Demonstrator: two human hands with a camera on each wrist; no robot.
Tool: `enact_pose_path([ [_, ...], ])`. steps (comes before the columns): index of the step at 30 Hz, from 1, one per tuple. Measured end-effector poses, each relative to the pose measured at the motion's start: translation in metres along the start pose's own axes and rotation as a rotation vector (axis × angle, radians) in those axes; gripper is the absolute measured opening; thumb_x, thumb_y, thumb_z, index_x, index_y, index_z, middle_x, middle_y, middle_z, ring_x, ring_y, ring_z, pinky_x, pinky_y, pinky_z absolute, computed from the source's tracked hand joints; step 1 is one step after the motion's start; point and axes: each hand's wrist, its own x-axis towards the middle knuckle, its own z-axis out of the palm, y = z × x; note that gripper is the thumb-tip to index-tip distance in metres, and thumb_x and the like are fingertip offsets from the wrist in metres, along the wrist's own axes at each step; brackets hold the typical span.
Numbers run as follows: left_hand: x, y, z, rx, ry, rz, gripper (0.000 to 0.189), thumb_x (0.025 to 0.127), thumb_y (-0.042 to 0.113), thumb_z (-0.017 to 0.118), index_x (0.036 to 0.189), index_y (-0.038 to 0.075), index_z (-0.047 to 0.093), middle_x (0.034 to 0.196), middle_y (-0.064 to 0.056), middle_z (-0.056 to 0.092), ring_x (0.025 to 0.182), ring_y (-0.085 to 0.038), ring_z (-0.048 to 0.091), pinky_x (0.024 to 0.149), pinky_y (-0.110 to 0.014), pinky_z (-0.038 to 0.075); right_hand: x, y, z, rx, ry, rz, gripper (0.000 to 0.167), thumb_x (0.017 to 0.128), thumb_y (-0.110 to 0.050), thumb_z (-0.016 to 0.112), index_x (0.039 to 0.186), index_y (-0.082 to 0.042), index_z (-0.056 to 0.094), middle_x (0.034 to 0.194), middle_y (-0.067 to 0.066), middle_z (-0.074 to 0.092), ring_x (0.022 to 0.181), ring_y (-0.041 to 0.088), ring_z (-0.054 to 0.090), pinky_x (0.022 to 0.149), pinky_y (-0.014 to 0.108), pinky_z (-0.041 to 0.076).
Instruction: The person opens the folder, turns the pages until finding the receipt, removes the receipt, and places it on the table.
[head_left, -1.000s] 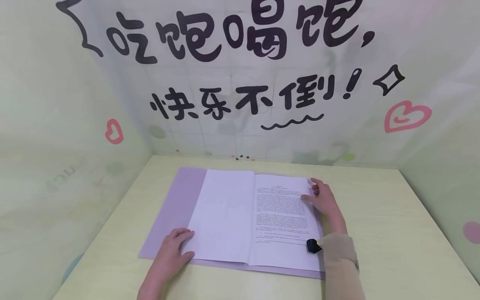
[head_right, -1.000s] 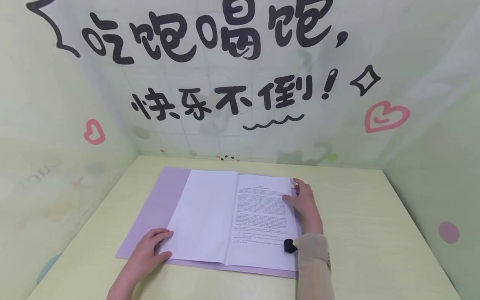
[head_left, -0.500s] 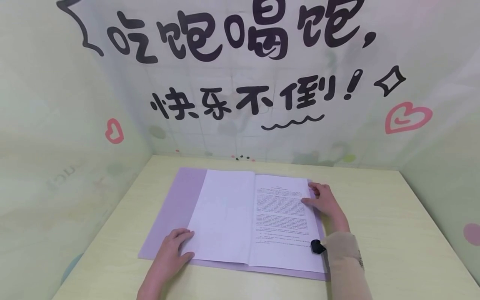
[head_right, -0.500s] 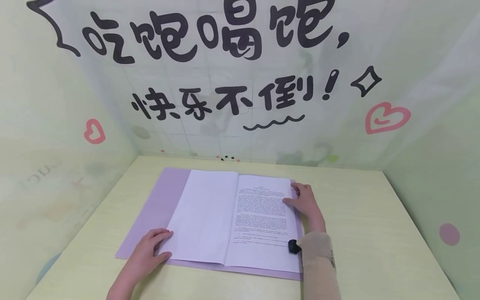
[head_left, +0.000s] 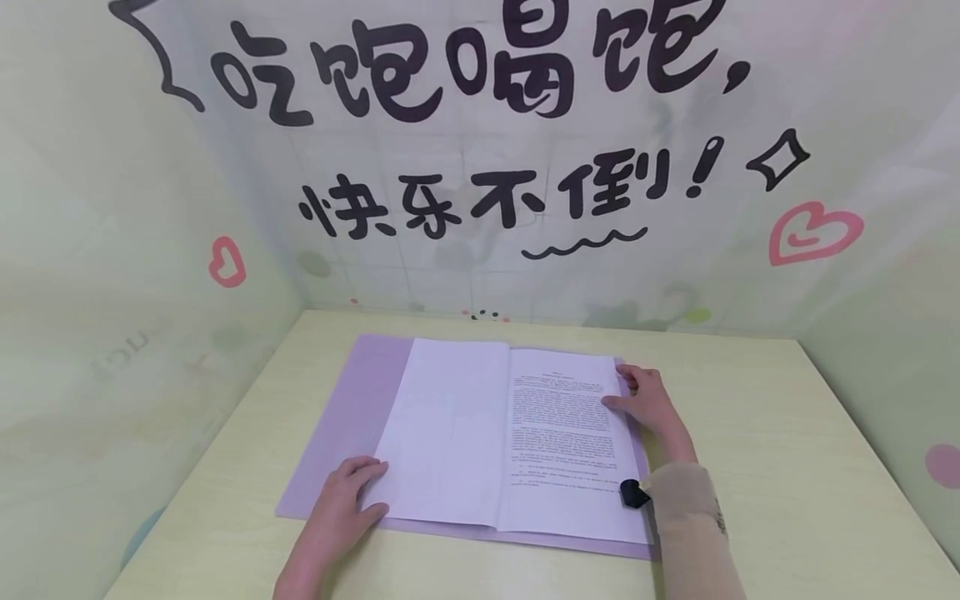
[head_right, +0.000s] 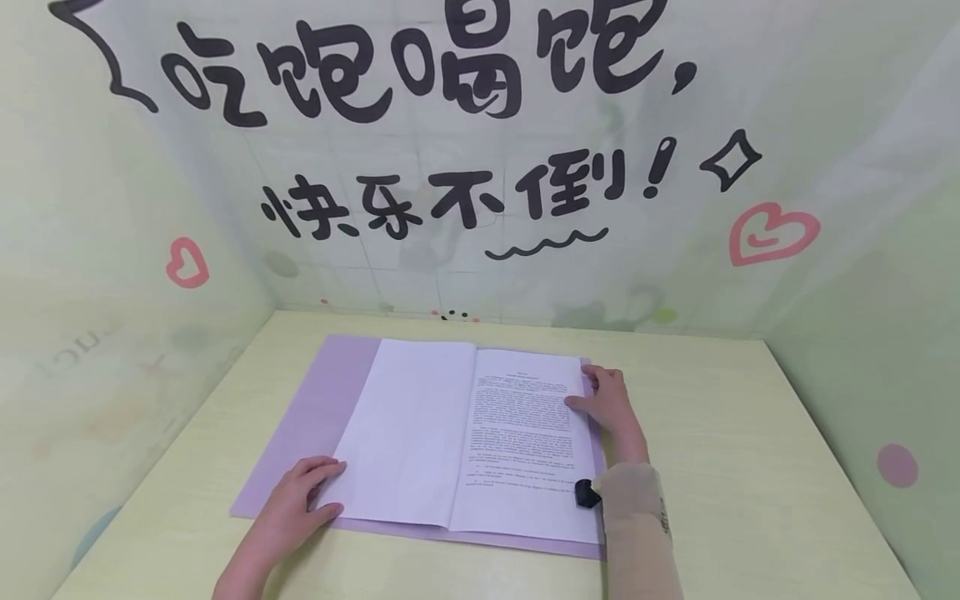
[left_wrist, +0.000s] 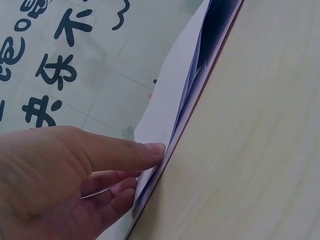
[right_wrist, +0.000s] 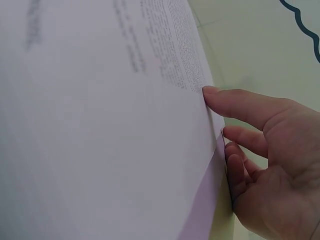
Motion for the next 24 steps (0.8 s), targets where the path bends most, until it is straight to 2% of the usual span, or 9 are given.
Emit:
enact_pose_path([
  [7, 0.0002, -0.0014, 0.0002, -0.007, 0.008, 0.012, 0.049, 0.073, 0.0, 0.08, 0.121, -0.003, 0.066, 0.126, -0.02, 0.06, 0.12, -0.041, 0.055, 0.105, -0.055, 0.044, 0.0004, -0.0022, 0.0004, -0.009, 0.002, 0.006, 0.07, 0.088, -0.017, 0.072, 0.145, 0.004, 0.039, 0.135, 0.028, 0.038, 0.123, 0.039, 0.042, 0.11, 0.053, 0.039],
  [14, 0.0, -0.002, -0.0015, -0.01, 0.002, 0.002, 0.05, 0.074, 0.002, 0.079, 0.122, -0.003, 0.066, 0.127, -0.019, 0.059, 0.121, -0.04, 0.055, 0.105, -0.055, 0.044, -0.0007, -0.0063, 0.0028, 0.023, 0.008, 0.016, 0.074, 0.089, -0.013, 0.07, 0.15, 0.0, 0.032, 0.139, 0.028, 0.036, 0.126, 0.04, 0.04, 0.111, 0.055, 0.038],
  [18, 0.0008, -0.0031, -0.0021, -0.006, 0.002, 0.012, 0.05, 0.074, 0.002, 0.08, 0.122, -0.003, 0.066, 0.127, -0.019, 0.059, 0.12, -0.04, 0.055, 0.104, -0.056, 0.044, -0.001, -0.0056, 0.0016, 0.002, 0.012, -0.031, 0.075, 0.088, -0.009, 0.07, 0.151, -0.002, 0.032, 0.136, 0.028, 0.038, 0.123, 0.04, 0.042, 0.108, 0.054, 0.04],
  [24, 0.0007, -0.0028, -0.0002, -0.014, -0.01, -0.002, 0.05, 0.075, 0.002, 0.079, 0.123, -0.003, 0.065, 0.128, -0.02, 0.059, 0.122, -0.042, 0.054, 0.106, -0.056, 0.044, -0.001, -0.0008, -0.0043, -0.091, -0.004, -0.185, 0.07, 0.086, -0.005, 0.071, 0.146, 0.002, 0.038, 0.129, 0.026, 0.049, 0.114, 0.037, 0.049, 0.101, 0.051, 0.043],
])
